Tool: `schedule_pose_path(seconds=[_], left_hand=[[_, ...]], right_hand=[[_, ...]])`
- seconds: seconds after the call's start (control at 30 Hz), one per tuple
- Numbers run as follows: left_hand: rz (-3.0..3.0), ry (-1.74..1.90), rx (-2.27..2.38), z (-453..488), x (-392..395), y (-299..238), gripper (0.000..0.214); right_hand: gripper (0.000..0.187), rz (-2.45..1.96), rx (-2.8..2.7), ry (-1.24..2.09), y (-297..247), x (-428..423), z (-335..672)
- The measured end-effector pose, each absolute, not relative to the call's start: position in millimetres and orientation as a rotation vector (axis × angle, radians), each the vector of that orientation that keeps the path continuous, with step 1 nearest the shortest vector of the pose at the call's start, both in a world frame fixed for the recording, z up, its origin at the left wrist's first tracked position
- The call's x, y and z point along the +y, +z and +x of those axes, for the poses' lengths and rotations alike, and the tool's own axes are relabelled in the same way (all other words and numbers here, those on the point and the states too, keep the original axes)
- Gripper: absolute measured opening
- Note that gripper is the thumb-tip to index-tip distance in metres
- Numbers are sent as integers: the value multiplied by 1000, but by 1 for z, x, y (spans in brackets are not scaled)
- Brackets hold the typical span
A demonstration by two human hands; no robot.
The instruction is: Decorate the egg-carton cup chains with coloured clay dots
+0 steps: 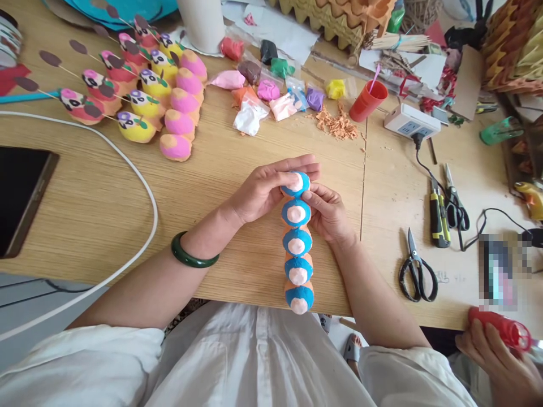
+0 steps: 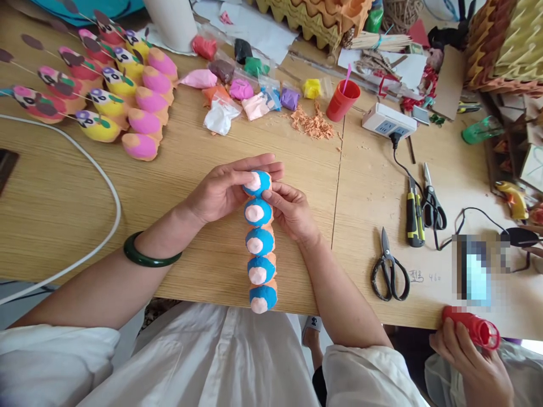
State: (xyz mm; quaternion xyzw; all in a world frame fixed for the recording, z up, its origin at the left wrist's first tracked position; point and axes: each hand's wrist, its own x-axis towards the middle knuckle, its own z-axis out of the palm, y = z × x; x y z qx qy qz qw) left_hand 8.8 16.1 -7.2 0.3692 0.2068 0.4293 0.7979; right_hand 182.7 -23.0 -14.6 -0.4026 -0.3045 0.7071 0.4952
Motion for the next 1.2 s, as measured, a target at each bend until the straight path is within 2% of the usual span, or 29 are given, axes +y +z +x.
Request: schedule_pose_path(seconds=[0.2, 0.37, 0.6, 0.87, 1.03, 1.2], left_hand=[[805, 970, 545, 10, 20, -18, 46], [854, 927, 679, 11, 20, -25, 57], [1102, 889, 752, 13, 6, -8, 80], [1449, 1222, 791, 14, -3, -12, 46], [1776, 1439, 778, 13, -2, -13, 36], [1800, 1362, 823, 11, -1, -8, 30]], right_hand=[[31, -994, -700, 1661, -18, -22, 183], [19, -1023, -670, 1502, -21, -17, 189], [9, -1079, -614, 1361, -24, -14, 195], [20, -966, -653, 1373, -20, -19, 184], [38, -999, -770, 1514, -23, -22, 186], [42, -1005, -783, 1574, -23, -24, 189]])
